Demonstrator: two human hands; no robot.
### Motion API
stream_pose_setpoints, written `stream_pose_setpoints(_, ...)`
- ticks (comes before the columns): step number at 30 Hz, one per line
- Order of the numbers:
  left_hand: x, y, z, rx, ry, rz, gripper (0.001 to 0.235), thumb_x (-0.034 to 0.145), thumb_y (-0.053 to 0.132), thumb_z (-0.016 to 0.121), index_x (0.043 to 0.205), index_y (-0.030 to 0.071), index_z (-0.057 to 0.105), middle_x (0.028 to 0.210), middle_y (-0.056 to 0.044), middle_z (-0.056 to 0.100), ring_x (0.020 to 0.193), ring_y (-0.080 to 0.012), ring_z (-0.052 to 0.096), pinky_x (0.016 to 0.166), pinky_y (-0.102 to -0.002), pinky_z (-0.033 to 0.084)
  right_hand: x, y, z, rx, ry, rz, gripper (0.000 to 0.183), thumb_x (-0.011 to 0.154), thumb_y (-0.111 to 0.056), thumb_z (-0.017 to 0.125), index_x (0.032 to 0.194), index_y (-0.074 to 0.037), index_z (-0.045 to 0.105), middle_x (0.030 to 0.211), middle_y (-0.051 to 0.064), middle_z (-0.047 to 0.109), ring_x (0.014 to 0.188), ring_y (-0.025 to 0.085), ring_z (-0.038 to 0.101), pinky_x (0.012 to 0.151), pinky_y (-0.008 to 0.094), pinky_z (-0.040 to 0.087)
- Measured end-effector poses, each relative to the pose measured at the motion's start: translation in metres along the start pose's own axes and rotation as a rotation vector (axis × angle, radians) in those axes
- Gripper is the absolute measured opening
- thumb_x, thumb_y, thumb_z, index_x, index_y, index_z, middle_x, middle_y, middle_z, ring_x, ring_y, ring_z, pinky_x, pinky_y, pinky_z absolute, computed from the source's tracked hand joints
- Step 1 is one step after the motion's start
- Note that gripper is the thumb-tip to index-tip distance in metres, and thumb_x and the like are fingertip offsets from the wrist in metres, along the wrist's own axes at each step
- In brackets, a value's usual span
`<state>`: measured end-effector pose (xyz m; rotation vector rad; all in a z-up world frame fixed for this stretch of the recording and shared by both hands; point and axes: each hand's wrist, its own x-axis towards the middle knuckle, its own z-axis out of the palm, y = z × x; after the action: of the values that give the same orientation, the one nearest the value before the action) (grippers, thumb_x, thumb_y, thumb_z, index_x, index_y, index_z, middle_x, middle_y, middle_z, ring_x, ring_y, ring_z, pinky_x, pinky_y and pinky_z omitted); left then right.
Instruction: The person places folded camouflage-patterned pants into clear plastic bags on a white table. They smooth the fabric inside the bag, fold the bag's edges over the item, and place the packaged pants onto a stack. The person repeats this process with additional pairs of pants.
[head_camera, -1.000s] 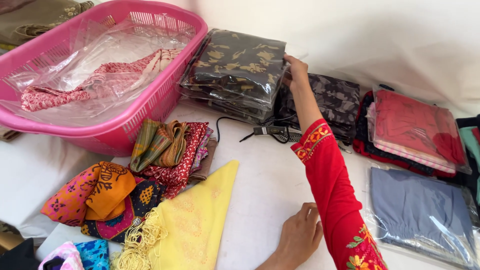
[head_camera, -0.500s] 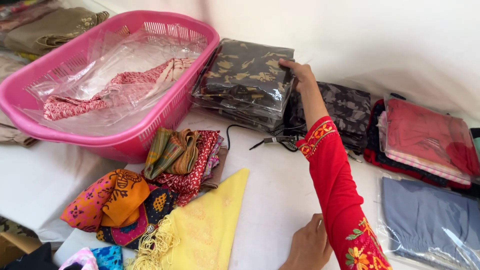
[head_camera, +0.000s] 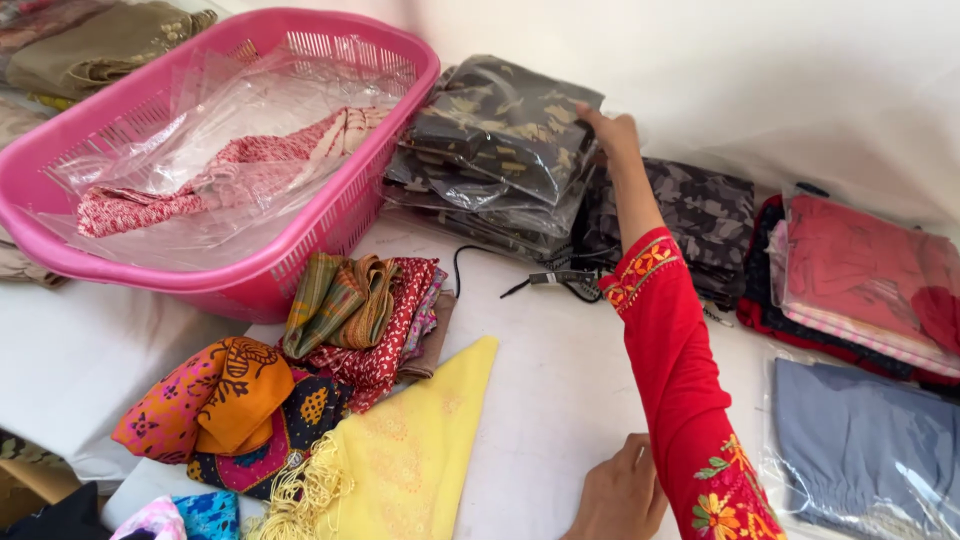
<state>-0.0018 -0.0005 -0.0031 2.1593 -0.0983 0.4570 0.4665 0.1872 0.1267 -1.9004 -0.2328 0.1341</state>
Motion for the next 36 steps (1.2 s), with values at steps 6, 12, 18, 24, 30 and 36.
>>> stream_pose_setpoints(6,0.002,0.013,-0.011,-0.046,0.016,0.0,0.035,0.09,-0.001,0.064,0.124,-0.001,0.057,0.127,-0.017,0.06,0.084,-0.0334,0.069,0.068,-0.043,0.057,-0.057,-0.031,-0.045,-0.907,0.059,-0.023,0.091,0.103,-0.077,0.034,0.117,0.006,0.07,0.126,0.031,0.07,0.116,0.043,0.066,0.098,0.054,0.053)
stream_pose_setpoints(12,0.002,0.021,-0.019,-0.086,0.025,0.001,0.035,0.089,-0.004,0.063,0.123,0.005,0.06,0.126,-0.012,0.062,0.083,-0.0302,0.07,0.07,-0.041,0.057,-0.1,-0.08,-0.031,-0.789,0.269,-0.644,0.094,0.099,-0.082,0.036,0.164,-0.014,0.029,0.169,0.023,0.018,0.154,0.045,0.022,0.118,0.074,0.015)
stream_pose_setpoints(18,0.001,0.009,-0.006,-0.016,0.064,0.035,0.044,0.086,0.002,0.069,0.128,-0.003,0.056,0.124,-0.022,0.059,0.084,-0.0388,0.068,0.069,-0.046,0.057,-0.14,-0.05,0.047,-0.816,-0.124,-0.561,0.104,0.079,-0.096,0.021,0.164,-0.037,0.016,0.173,0.009,0.0,0.155,0.049,-0.004,0.109,0.082,-0.008)
stream_pose_setpoints(24,0.003,0.019,-0.017,-0.043,0.029,-0.02,0.034,0.09,0.002,0.067,0.123,0.001,0.059,0.121,-0.017,0.061,0.086,-0.0374,0.068,0.072,-0.047,0.056,-0.12,-0.039,0.022,-0.508,-0.154,-0.578,0.089,0.092,-0.083,0.029,0.159,-0.024,0.035,0.167,0.014,0.022,0.155,0.042,0.016,0.119,0.068,0.007)
stream_pose_setpoints(30,0.009,0.04,-0.04,-0.041,0.064,-0.008,0.028,0.088,-0.003,0.06,0.114,0.005,0.059,0.116,-0.011,0.063,0.089,-0.032,0.068,0.073,-0.043,0.054,-0.255,0.012,-0.089,-0.264,-0.021,-1.009,0.042,0.105,-0.02,0.065,0.141,-0.002,0.055,0.143,0.021,0.056,0.138,0.038,0.051,0.114,0.043,0.041)
stream_pose_setpoints(36,0.01,0.033,-0.032,0.043,0.224,-0.019,0.023,0.087,-0.002,0.058,0.107,0.009,0.06,0.108,-0.007,0.066,0.089,-0.0284,0.067,0.071,-0.043,0.053,-0.414,0.124,-0.228,-0.563,-0.31,-0.588,0.052,0.094,-0.029,0.066,0.14,-0.01,0.053,0.145,0.015,0.054,0.129,0.034,0.058,0.103,0.041,0.05)
